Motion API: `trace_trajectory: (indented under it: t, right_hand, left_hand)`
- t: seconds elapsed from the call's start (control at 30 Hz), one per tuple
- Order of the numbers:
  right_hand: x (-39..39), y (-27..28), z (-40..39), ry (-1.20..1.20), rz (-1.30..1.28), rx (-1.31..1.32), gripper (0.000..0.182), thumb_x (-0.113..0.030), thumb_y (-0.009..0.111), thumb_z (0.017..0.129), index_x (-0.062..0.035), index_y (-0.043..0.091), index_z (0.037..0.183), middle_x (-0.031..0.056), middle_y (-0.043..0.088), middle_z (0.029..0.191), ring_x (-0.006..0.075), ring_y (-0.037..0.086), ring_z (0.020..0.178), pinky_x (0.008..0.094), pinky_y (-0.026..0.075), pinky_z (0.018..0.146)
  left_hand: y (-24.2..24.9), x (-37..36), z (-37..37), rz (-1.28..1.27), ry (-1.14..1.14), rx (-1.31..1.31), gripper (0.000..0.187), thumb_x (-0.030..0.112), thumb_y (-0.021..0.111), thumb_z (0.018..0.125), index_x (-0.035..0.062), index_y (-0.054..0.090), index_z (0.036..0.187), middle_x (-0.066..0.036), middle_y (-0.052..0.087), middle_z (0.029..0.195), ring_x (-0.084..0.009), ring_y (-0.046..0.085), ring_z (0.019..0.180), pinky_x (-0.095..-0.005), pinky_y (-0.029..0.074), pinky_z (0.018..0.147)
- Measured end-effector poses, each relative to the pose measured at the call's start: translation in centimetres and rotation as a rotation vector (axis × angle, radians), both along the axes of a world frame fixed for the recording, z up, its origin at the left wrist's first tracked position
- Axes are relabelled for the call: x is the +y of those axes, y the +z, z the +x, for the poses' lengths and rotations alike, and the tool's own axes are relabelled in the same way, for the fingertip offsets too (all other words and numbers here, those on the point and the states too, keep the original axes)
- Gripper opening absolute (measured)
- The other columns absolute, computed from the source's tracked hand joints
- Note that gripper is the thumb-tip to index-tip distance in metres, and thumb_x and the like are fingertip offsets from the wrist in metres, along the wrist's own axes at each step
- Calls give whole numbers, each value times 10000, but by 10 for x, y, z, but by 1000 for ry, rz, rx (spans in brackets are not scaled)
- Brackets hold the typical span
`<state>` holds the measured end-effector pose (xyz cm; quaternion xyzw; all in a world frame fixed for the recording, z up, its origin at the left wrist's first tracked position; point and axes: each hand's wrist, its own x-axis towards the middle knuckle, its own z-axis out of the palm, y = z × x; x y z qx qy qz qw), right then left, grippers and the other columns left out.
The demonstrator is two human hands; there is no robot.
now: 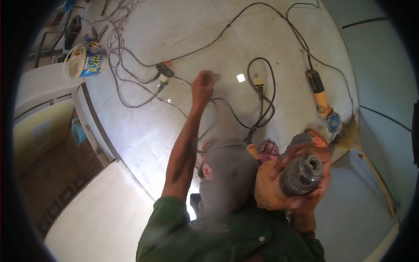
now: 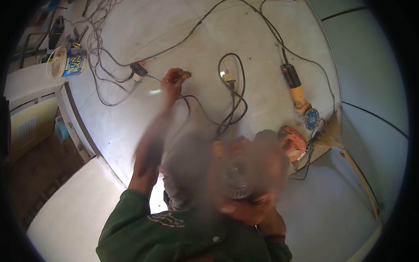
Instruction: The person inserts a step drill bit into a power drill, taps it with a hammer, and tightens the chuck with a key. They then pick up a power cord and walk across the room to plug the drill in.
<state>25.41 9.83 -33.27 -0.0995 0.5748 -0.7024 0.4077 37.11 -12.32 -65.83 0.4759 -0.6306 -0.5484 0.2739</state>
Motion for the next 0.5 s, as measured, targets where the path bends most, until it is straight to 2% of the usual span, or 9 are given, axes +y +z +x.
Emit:
trace_trajectory:
  t: [0.1,0.2,0.23,0.3,0.5]
  right_hand:
    - [3,-2,-2,9,3,20,871,-368,926,514,-1,412,1114,165,532,929,241,622,741,326,545,643]
    - [5,1,-6,48,28,-43,875,-372,927,509,-1,414,1113,161,532,926,236,625,735,323,546,651]
    - [4,3,-6,58,39,-76,876,-372,927,508,-1,415,1114,160,532,927,234,624,735,322,545,652]
    - [3,7,-5,61,73,-126,874,-373,925,510,0,416,1115,158,531,930,230,622,737,320,544,655]
    - [-3,5,0,-31,51,17,852,-390,908,533,0,424,1116,157,526,939,221,609,748,326,536,658]
  left_hand:
    - [-2,-12,-3,-113,261,113,228,61,683,823,29,583,1025,-96,684,913,-136,633,817,-239,477,713]
    - [23,-15,8,-88,341,126,232,60,686,820,16,583,1024,-96,681,919,-143,634,830,-243,478,720]
    - [25,-16,13,-41,364,207,236,71,682,825,0,582,1026,-95,678,916,-147,635,843,-256,480,736]
    - [28,-19,24,-54,367,99,244,84,683,825,0,585,1032,-96,677,914,-151,637,848,-261,480,750]
    - [14,-9,39,-88,281,-74,265,101,681,823,-2,589,1048,-106,685,911,-163,647,859,-270,482,759]
